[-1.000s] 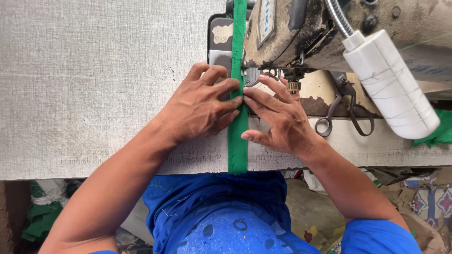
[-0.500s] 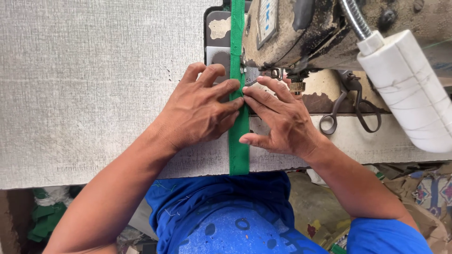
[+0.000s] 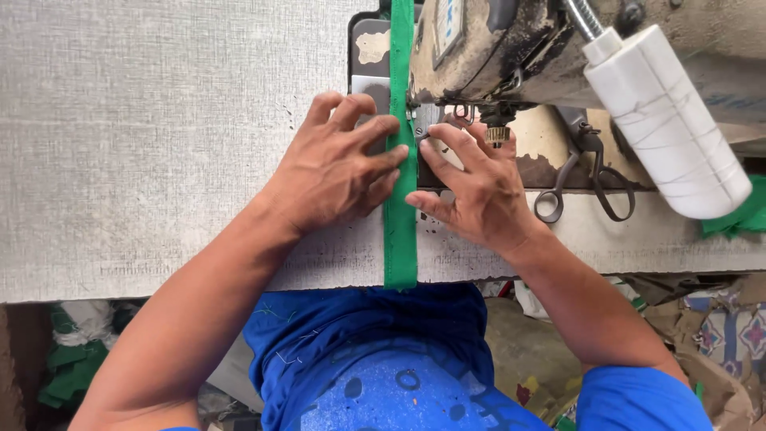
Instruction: Sewing a green fabric strap using an industrial sewing machine
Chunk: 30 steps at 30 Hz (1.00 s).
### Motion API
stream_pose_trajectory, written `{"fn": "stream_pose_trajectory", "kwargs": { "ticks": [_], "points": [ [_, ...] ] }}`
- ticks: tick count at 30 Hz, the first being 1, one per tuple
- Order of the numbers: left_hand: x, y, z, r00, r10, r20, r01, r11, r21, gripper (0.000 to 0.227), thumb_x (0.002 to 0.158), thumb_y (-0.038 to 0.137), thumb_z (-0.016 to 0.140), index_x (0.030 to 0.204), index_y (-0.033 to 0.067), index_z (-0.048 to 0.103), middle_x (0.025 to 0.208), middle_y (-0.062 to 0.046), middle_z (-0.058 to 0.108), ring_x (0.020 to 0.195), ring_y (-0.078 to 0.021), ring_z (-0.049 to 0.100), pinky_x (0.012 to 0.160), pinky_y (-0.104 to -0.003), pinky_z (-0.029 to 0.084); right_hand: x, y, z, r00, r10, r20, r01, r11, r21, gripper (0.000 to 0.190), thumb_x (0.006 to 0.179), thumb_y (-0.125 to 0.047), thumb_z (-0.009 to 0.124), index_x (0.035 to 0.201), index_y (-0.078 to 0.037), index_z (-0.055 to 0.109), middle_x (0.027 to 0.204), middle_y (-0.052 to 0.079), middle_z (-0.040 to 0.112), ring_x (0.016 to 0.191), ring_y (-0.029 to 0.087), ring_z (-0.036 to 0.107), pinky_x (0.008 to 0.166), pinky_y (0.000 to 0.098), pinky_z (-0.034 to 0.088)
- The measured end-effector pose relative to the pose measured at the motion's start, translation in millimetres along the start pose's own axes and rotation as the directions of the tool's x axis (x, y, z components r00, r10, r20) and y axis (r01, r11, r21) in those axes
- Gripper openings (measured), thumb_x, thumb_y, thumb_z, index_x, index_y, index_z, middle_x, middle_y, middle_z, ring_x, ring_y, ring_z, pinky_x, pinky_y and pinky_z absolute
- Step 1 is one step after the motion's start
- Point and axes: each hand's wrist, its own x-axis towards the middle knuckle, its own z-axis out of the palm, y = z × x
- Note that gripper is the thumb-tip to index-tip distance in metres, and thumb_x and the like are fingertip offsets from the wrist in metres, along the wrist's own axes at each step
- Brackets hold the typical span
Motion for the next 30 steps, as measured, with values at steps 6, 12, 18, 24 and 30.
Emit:
{"fn": "stream_pose_trajectory", "kwargs": {
  "ticks": [6, 12, 18, 24, 30],
  "points": [
    [4, 6, -8, 0.998, 0.034, -0.053, -0.036, 0.998, -0.05, 0.027, 0.099, 0.041, 0.063, 0.108, 0.0192, 0.076, 0.108, -0.003, 0.062, 0.108, -0.03, 0.055, 0.092, -0.047, 0.039, 6, 2, -6, 0.997, -0.057, 0.051, 0.038, 0.946, 0.321, 0.067, 0.101, -0.056, 0.051, 0.129, 0.002, 0.068, 0.138, 0.02, 0.057, 0.135, 0.043, 0.049, 0.108, 0.0579, 0.045],
    [4, 5, -7, 0.994, 0.047, -0.097, -0.055, 0.995, -0.083, 0.019, 0.096, 0.038, 0.066, 0.102, 0.022, 0.075, 0.105, -0.002, 0.059, 0.107, -0.0292, 0.056, 0.092, -0.047, 0.039, 3, 0, -5, 0.999, -0.031, -0.009, 0.032, 0.981, 0.191, 0.053, 0.103, -0.052, 0.052, 0.115, -0.007, 0.076, 0.128, 0.013, 0.065, 0.127, 0.037, 0.06, 0.095, 0.0562, 0.038],
    [4, 4, -8, 0.995, 0.067, -0.075, -0.076, 0.989, -0.127, 0.023, 0.097, 0.037, 0.065, 0.106, 0.0171, 0.072, 0.105, -0.003, 0.058, 0.105, -0.0301, 0.056, 0.091, -0.048, 0.039, 6, 6, -5, 0.993, -0.118, -0.016, 0.116, 0.925, 0.362, 0.055, 0.102, -0.046, 0.058, 0.117, 0.004, 0.072, 0.132, 0.019, 0.064, 0.132, 0.048, 0.052, 0.109, 0.0587, 0.046],
    [8, 4, -8, 0.989, 0.114, -0.091, -0.128, 0.977, -0.169, 0.023, 0.097, 0.032, 0.064, 0.098, 0.0101, 0.069, 0.102, -0.006, 0.062, 0.106, -0.0296, 0.058, 0.095, -0.044, 0.043, 6, 8, -4, 0.992, -0.127, 0.003, 0.113, 0.892, 0.437, 0.062, 0.1, -0.05, 0.055, 0.122, 0.006, 0.07, 0.136, 0.017, 0.065, 0.134, 0.046, 0.052, 0.112, 0.0587, 0.043],
    [5, -5, 2, 0.995, 0.094, -0.035, -0.098, 0.989, -0.114, 0.031, 0.101, 0.04, 0.061, 0.112, 0.0147, 0.076, 0.122, -0.009, 0.07, 0.12, -0.0308, 0.06, 0.109, -0.047, 0.038, 13, 7, -2, 0.995, -0.102, 0.002, 0.092, 0.903, 0.421, 0.067, 0.1, -0.05, 0.056, 0.124, 0.011, 0.069, 0.135, 0.024, 0.066, 0.132, 0.046, 0.054, 0.111, 0.0575, 0.046]
  ]
}}
